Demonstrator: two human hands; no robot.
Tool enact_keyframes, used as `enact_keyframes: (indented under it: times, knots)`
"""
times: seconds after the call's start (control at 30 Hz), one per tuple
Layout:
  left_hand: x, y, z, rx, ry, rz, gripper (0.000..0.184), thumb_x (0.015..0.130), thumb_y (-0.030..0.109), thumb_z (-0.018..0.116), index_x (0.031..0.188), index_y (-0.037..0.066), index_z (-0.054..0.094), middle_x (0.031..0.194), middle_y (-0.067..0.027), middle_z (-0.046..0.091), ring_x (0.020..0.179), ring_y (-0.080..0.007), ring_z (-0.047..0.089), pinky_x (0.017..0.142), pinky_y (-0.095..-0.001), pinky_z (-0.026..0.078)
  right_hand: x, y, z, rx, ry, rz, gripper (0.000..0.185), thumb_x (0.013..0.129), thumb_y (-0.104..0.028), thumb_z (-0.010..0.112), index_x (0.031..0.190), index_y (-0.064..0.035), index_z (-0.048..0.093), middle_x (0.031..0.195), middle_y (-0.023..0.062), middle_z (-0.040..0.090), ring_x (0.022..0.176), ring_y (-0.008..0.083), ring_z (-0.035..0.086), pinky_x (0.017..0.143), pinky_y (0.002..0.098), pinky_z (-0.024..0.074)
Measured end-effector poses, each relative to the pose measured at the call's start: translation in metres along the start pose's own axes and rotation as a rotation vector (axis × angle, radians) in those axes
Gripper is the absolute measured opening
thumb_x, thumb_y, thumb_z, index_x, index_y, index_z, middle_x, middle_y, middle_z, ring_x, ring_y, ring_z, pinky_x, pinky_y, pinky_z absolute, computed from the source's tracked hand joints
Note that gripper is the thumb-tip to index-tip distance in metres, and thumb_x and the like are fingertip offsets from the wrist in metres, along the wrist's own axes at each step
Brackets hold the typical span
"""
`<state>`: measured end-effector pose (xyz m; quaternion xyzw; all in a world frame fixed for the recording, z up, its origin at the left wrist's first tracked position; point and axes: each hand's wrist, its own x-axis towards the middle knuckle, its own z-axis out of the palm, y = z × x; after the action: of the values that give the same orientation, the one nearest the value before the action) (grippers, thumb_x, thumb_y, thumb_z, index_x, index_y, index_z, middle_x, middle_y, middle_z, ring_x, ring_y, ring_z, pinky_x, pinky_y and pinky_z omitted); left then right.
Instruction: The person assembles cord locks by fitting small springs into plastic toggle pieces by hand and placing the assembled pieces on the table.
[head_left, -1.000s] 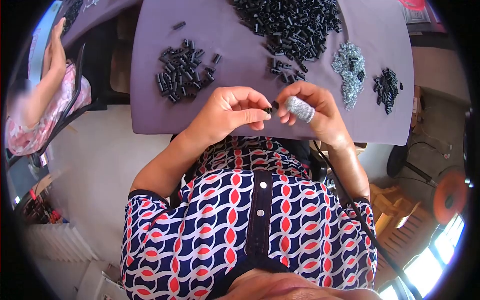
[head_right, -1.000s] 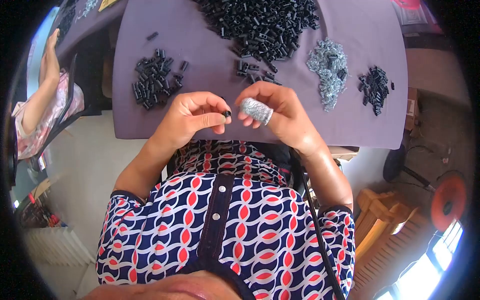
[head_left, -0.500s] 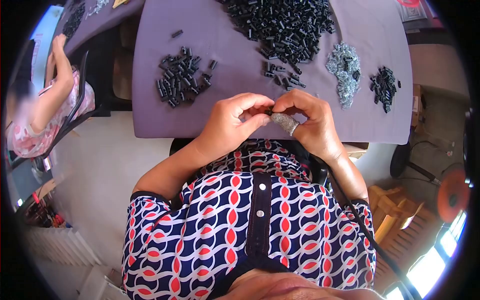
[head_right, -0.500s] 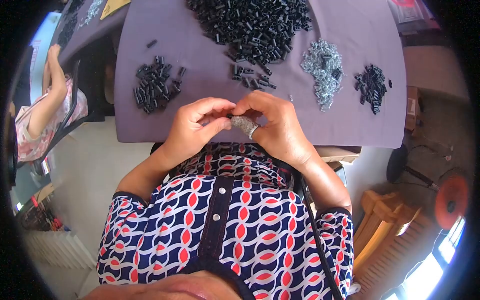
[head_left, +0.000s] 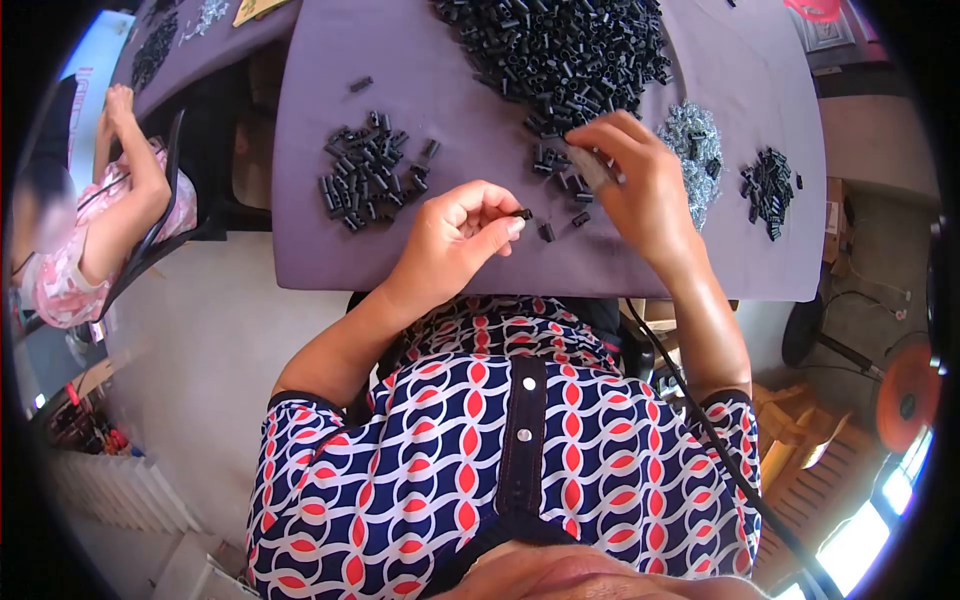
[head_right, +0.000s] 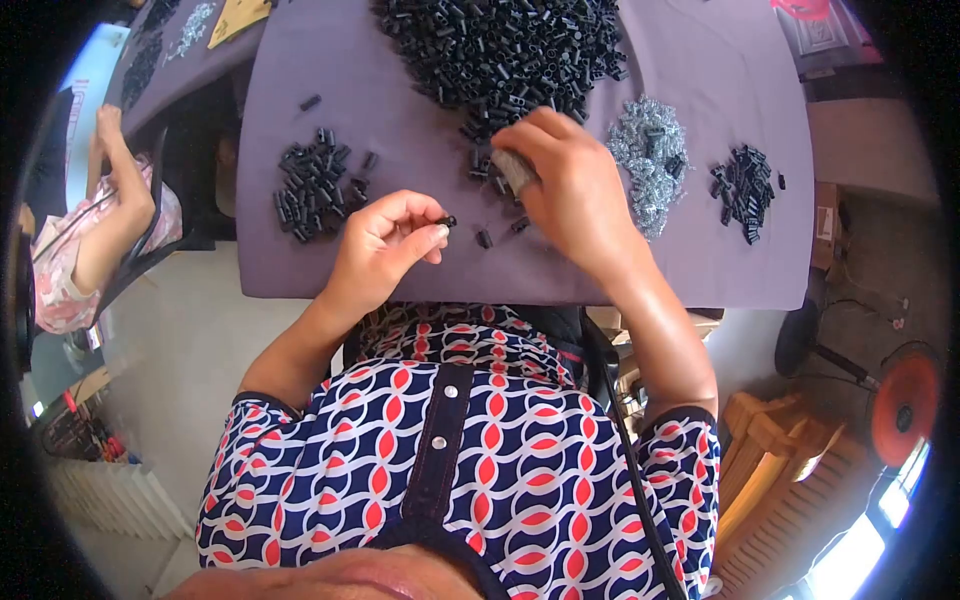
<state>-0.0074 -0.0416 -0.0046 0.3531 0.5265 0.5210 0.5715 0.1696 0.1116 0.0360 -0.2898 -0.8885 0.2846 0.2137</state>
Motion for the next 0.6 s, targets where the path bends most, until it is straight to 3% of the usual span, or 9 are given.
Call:
enact_keyframes:
  times: [0.13,0.3,0.5,0.6]
  knots:
    - [0.003,-0.001,-0.002,-0.084,0.048,0.014,0.010,0.097,0.006,0.063,0.106,0.000,0.062,0.089,-0.0045,0.066,0.076,-0.0103,0.064,0.074,-0.0248,0.054,0.025,0.013,0.025,-0.312,0.030,-0.151,0.020,0.072,-0.001,0.066,0.092,-0.0056,0.068,0.091,0.0100,0.062,0.090,0.0298,0.065,0.075,0.0415,0.0545]
    - [0.000,-0.007,-0.004,-0.097,0.032,0.035,0.010,0.098,0.006,0.062,0.106,0.000,0.060,0.090,-0.0053,0.066,0.077,-0.0108,0.064,0.075,-0.0254,0.054,0.034,0.007,0.037,-0.442,0.015,-0.075,0.014,0.073,-0.005,0.069,0.087,-0.0071,0.067,0.092,0.0084,0.063,0.092,0.0288,0.065,0.076,0.0402,0.0552]
    - [0.000,-0.009,-0.007,-0.080,0.007,0.062,0.012,0.098,0.004,0.062,0.107,-0.002,0.059,0.091,-0.0033,0.065,0.080,-0.0087,0.065,0.073,-0.0229,0.055,0.031,0.012,0.023,-0.211,-0.065,0.006,0.014,0.078,-0.002,0.068,0.092,-0.0051,0.068,0.093,0.0114,0.065,0.092,0.0332,0.065,0.075,0.0420,0.0539]
    - [0.000,-0.010,-0.006,-0.109,0.000,0.078,0.013,0.098,0.006,0.062,0.109,0.000,0.060,0.093,-0.0059,0.066,0.079,-0.0115,0.065,0.076,-0.0256,0.055,0.025,0.013,0.020,0.008,-0.025,0.079,0.023,0.076,0.004,0.066,0.097,-0.0058,0.070,0.093,0.0136,0.066,0.086,0.0332,0.067,0.076,0.0381,0.0539]
